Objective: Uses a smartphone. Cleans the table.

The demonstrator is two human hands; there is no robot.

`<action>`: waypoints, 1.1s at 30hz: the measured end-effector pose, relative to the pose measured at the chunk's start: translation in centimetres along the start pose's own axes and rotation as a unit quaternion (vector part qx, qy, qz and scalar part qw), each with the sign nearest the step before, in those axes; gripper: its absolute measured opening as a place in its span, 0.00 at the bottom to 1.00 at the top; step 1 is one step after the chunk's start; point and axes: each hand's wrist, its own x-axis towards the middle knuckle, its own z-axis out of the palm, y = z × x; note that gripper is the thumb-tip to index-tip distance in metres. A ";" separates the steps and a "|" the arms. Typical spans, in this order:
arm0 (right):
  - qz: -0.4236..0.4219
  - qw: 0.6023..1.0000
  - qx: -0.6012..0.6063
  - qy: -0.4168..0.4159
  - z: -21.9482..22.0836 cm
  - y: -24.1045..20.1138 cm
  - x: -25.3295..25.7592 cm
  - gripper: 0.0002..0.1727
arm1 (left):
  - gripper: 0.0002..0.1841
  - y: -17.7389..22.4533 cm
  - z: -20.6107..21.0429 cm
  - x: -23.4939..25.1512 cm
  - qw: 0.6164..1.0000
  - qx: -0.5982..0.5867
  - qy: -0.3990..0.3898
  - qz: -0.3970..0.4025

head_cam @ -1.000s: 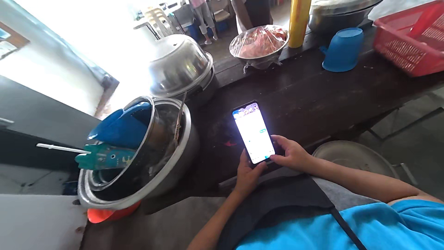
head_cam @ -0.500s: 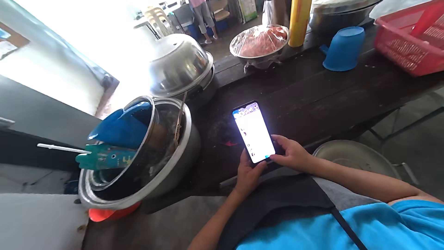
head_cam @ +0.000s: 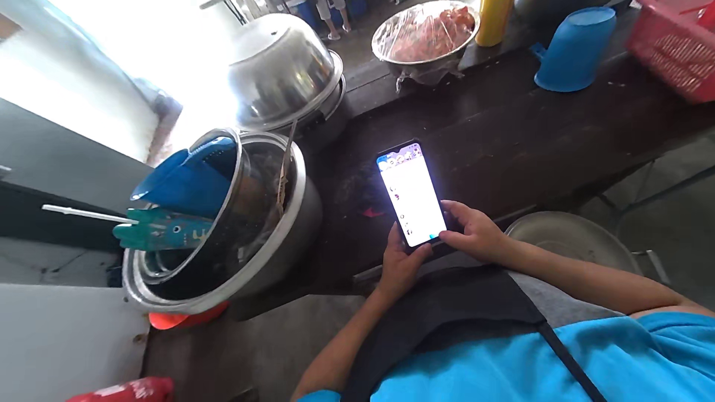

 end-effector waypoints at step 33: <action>-0.028 0.999 -0.002 0.019 -0.1 0.2 -0.7 0.41 | 0.38 0.4 0.7 -0.3 1.000 0.003 0.012 -0.014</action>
